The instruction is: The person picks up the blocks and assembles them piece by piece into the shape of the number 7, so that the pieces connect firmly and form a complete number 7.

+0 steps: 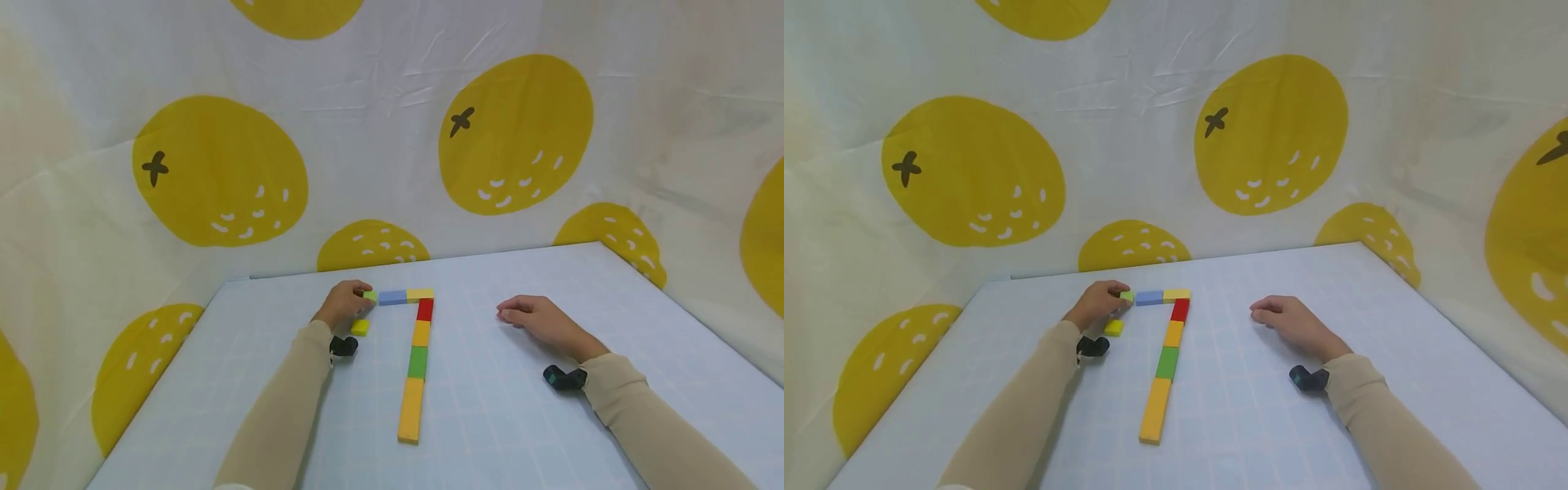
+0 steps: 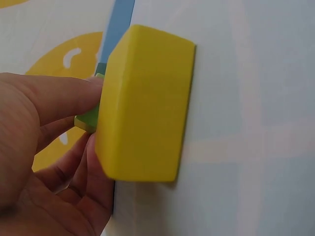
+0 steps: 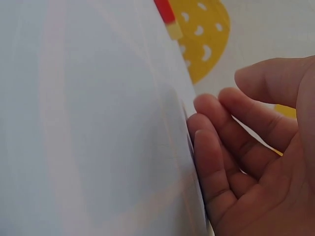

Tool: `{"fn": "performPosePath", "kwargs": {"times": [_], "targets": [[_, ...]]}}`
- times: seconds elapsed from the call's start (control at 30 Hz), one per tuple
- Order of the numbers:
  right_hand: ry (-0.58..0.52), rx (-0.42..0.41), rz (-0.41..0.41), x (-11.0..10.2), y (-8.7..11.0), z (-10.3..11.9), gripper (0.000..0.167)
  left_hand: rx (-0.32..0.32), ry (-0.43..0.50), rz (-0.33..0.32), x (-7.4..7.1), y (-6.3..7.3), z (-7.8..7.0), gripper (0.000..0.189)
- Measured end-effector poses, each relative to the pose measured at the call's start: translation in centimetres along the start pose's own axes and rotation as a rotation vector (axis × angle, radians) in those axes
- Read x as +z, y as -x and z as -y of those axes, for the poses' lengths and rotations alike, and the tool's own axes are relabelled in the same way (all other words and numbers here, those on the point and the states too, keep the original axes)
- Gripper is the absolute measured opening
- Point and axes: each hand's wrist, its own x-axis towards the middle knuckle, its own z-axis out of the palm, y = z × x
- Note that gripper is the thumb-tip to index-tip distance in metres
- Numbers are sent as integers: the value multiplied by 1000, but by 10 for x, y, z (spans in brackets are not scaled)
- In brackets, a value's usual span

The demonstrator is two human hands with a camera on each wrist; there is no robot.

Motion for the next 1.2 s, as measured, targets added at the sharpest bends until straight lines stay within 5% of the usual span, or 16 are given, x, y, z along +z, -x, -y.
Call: {"fn": "performPosePath", "kwargs": {"times": [0.37, 1.2], "targets": [[2, 0, -7, 0, 7, 2, 46, 42, -4, 2, 6, -4, 2, 38], [-11, 6, 0, 0, 2, 5, 46, -8, -7, -6, 6, -6, 1, 37]]}}
